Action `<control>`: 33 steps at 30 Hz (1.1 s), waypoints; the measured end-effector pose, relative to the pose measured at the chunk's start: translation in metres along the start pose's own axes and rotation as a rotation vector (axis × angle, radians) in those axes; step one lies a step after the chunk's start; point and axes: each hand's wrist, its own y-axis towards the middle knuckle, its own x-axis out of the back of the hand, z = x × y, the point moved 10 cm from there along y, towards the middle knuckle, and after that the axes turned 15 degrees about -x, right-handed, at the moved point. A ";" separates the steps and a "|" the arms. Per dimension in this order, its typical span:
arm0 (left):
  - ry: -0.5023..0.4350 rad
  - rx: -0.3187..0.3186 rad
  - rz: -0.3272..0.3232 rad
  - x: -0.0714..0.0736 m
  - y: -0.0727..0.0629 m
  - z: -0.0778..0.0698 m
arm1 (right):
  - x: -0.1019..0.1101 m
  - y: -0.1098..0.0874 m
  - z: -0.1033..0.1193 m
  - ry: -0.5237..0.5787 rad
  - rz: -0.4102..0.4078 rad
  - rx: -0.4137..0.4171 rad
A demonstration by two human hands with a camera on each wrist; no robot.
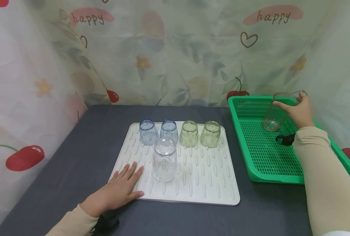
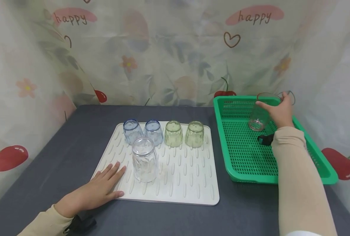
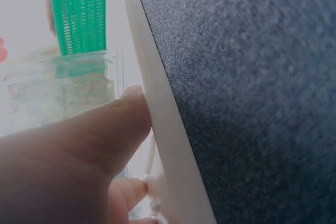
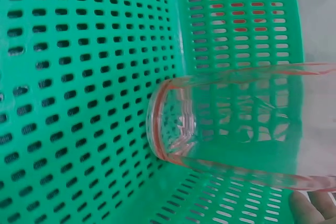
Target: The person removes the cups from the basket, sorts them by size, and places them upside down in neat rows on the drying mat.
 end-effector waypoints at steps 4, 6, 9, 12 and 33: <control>0.004 0.003 0.006 -0.001 0.000 0.001 | -0.004 0.004 -0.005 0.014 0.014 -0.033; 0.004 0.003 0.006 -0.001 0.001 0.001 | -0.005 0.006 -0.007 0.017 0.013 -0.038; 0.010 0.008 0.011 -0.002 0.002 0.002 | -0.005 0.008 -0.011 0.008 0.011 -0.053; 0.017 0.015 0.016 -0.003 0.003 0.003 | -0.006 0.010 -0.014 0.000 0.012 -0.074; 0.004 0.011 0.009 -0.001 0.000 0.000 | -0.006 -0.008 0.005 -0.145 0.064 -0.070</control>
